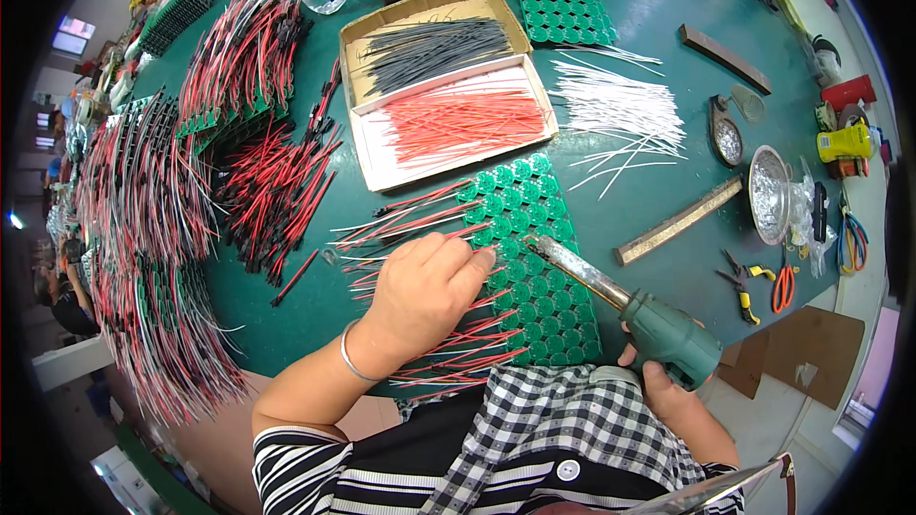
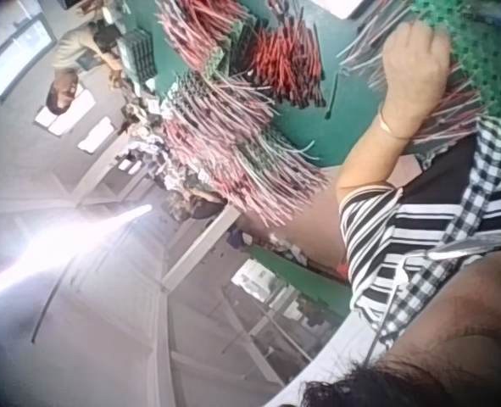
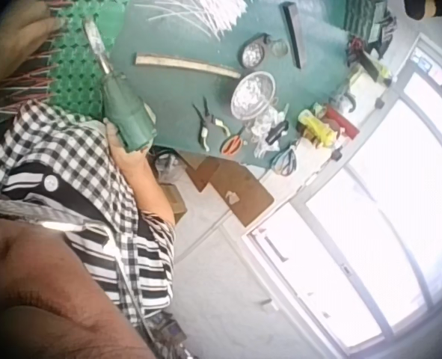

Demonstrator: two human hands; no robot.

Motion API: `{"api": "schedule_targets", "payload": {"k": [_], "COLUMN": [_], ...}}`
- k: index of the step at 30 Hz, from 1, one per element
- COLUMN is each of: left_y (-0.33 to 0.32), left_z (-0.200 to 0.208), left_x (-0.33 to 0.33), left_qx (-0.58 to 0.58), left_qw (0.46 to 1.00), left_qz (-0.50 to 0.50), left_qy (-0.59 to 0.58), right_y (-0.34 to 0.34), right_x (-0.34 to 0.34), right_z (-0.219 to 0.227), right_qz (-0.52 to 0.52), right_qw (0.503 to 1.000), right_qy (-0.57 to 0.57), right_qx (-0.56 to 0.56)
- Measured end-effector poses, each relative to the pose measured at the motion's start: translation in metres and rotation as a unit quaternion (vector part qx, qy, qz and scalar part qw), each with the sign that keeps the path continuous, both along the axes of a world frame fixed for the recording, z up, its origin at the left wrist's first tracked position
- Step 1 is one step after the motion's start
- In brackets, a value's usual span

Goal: The person secures wires to circuit boards using a hot glue gun.

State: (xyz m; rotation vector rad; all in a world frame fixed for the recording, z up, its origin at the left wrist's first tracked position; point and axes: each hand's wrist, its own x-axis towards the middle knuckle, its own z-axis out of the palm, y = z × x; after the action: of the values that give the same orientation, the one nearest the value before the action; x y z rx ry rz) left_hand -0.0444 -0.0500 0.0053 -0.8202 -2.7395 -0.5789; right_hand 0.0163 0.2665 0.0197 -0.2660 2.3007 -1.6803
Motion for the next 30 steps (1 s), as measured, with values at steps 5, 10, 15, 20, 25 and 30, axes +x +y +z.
{"api": "schedule_targets", "payload": {"k": [5,10,15,20,25,30], "left_y": [0.002,0.005,0.007,0.006,0.008,0.008], "left_z": [0.011,0.004,0.003,0.002,0.002,0.002], "left_x": [0.009,0.015,0.015,0.015,0.014,0.014], "left_qx": [0.006,0.005,0.0,-0.001,-0.003,-0.006], "left_qw": [1.0,1.0,1.0,1.0,1.0,1.0], "left_qz": [-0.024,-0.024,-0.017,-0.017,-0.019,-0.016], "left_qy": [-0.012,-0.017,-0.016,-0.016,-0.02,-0.021], "right_y": [0.009,0.014,0.009,0.012,0.012,0.001], "right_x": [0.0,0.016,0.01,0.017,0.014,0.0], "right_z": [0.005,-0.009,-0.006,-0.01,-0.01,0.001], "right_qz": [0.035,0.031,0.059,0.034,0.059,0.062], "right_qw": [0.998,0.994,0.99,0.994,0.991,0.992], "right_qy": [0.015,0.019,0.045,-0.03,0.005,0.045], "right_qx": [0.044,0.102,0.121,0.104,0.119,0.1]}}
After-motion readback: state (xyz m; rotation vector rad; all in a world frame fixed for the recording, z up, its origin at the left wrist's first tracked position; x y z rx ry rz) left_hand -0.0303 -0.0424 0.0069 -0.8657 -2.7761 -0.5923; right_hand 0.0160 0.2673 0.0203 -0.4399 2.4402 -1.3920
